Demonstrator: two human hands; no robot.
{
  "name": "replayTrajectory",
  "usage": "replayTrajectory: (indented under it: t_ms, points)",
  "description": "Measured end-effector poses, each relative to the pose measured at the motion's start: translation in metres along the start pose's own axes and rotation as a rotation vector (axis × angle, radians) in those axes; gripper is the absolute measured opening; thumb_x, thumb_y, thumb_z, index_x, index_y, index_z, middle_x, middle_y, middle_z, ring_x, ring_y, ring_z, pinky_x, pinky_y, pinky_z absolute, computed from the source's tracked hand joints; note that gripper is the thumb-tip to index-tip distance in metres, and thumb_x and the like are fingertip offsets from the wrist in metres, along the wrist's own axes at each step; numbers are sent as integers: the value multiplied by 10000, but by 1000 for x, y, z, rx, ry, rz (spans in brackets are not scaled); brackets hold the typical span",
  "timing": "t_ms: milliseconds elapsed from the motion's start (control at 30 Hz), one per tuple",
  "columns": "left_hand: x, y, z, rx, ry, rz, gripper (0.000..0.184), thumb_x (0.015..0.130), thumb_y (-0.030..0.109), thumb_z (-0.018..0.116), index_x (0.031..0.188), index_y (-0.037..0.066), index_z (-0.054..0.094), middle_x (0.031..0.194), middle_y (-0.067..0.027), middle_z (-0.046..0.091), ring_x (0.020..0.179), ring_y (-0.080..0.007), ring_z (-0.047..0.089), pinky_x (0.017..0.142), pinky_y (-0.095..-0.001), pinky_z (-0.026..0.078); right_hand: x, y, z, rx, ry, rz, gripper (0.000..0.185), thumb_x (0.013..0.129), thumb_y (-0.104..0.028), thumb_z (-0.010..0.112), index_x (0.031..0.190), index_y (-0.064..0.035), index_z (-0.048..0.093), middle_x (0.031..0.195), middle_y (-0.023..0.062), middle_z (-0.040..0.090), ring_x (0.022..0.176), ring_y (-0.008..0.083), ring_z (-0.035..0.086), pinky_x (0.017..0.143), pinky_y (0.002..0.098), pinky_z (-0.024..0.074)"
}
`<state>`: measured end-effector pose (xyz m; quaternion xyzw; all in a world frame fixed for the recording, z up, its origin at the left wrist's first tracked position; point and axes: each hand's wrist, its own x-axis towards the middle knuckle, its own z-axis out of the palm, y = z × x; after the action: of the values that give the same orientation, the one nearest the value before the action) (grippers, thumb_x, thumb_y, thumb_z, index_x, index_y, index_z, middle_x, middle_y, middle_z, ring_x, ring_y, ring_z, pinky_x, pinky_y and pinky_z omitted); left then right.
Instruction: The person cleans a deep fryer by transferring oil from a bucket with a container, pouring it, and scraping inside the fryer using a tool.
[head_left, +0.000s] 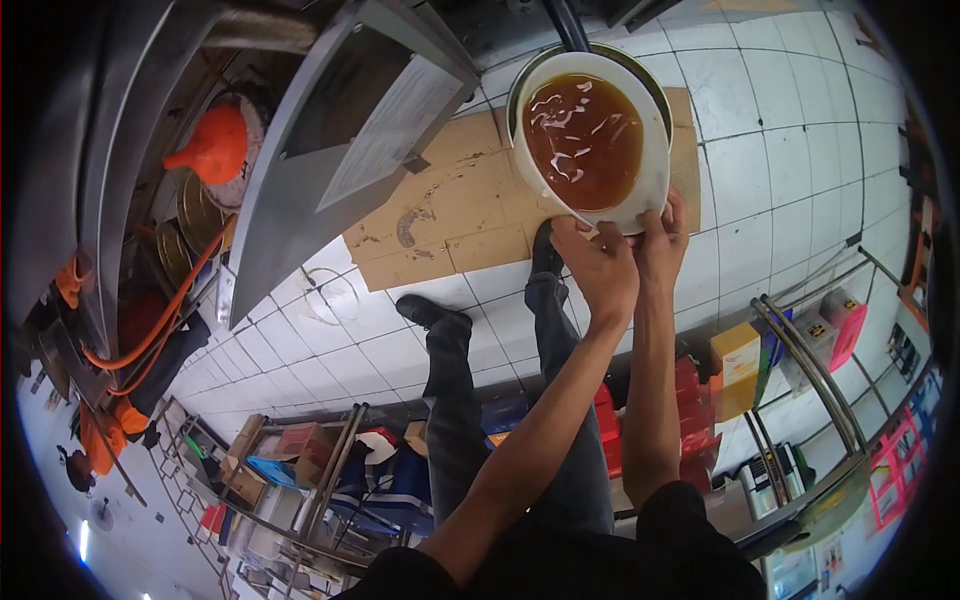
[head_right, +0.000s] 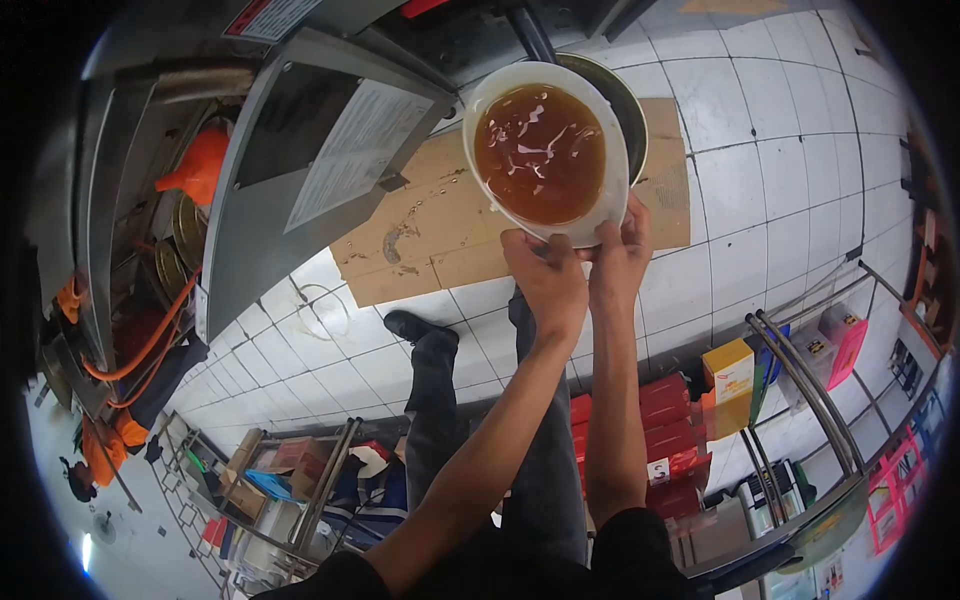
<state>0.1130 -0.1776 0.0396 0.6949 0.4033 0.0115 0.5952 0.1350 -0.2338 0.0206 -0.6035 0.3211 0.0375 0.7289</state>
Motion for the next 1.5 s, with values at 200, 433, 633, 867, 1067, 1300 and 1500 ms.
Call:
replayTrajectory:
  t_ms: [200,433,633,867,1067,1300,1500]
  points:
    - [-4,-4,-15,-118,15,-55,238,855,-6,540,1001,-20,352,991,-177,365,791,-321,543,654,-386,526,-17,23,-2,72,51,14,396,860,18,466,1254,-25,468,1139,123,585,846,127,633,490,174,523]
    - [-2,-29,-29,65,58,8,191,818,40,540,894,0,370,886,-146,391,852,-293,403,771,-432,352,-29,57,-8,54,144,3,373,840,28,499,1204,-35,451,1121,124,584,848,165,628,534,230,536]
    - [6,-32,-40,111,-4,-23,232,855,24,546,993,-11,363,996,-188,394,796,-347,537,686,-424,501,-44,25,12,-252,37,-39,479,827,34,506,1286,-30,384,1127,145,501,876,211,627,632,302,571]
    - [14,-29,-48,62,8,-42,213,818,62,573,902,6,385,874,-155,423,799,-303,455,741,-424,382,-61,17,-2,-1019,-179,-535,469,811,15,579,1259,-79,473,1233,171,397,915,330,622,727,381,572]
    - [15,-40,-52,233,-36,49,230,876,88,562,982,-7,382,966,-182,413,808,-334,539,695,-428,480,-55,38,-17,-1078,-413,-571,413,755,42,647,1142,-78,569,1116,130,475,886,313,619,698,401,539]
    - [18,-41,-55,114,-65,-11,248,870,130,591,952,-7,401,962,-191,427,844,-348,521,755,-441,441,-46,46,-5,-1031,-373,-643,277,752,76,621,997,-54,638,883,124,501,752,287,575,655,391,484]
    - [20,-43,-59,-1,13,-24,316,820,115,646,980,-21,409,966,-168,469,915,-300,515,829,-411,422,-47,55,-7,-1082,-376,-664,248,752,81,613,970,-34,638,820,114,480,703,270,535,632,386,462]
